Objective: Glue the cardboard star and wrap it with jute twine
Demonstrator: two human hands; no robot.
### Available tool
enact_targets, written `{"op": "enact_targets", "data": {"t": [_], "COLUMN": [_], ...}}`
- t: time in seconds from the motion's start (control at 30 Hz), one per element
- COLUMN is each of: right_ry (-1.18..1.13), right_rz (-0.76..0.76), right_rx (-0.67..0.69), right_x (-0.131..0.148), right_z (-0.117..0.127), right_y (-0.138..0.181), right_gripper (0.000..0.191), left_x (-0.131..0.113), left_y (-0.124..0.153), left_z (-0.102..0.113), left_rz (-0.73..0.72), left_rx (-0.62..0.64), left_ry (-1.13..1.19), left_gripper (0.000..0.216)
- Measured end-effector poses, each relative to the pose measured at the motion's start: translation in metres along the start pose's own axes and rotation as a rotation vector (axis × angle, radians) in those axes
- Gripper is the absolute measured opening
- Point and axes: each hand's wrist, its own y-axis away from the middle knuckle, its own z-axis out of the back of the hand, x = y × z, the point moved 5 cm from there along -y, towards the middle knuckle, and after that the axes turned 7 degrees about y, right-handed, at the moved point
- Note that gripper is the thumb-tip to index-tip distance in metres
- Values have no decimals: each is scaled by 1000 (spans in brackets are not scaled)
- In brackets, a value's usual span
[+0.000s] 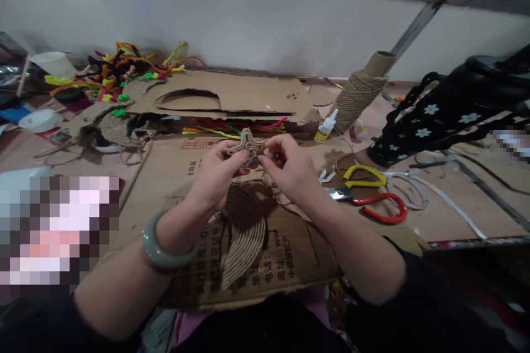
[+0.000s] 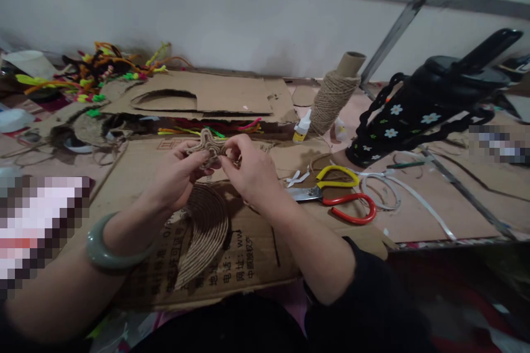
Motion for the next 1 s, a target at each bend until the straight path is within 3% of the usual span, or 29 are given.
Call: {"op": "enact_targets", "data": {"t": [0.23,0.37,0.57,0.73,0.9,1.0], "right_ry": [-407,-577,-500,-415,-311,-264], "right_rz": [-249,-293,-195,-107,-46,-23], "right_rx": [44,126,169,280,295,248], "right_x": [-6,-6,-7,-6,-6,-6], "right_z": [-3,-7,3,5,1,1], "right_y": [-6,-9,-14,-12,-9,-9], "right_gripper": [34,34,30,32,32,32], "left_x": [-1,1,-1,-3,4,3], "left_y": [5,4,3,3,0,-2], "left_z": [-8,-8,-9,-7,-2,-1], "left_rz": [32,19,-10,53,48,-13], "left_rx": [69,91,197,282,266,248], "left_ry": [20,-35,-225,-286,-441,-419], "left_gripper": [16,13,13,8,6,7]}}
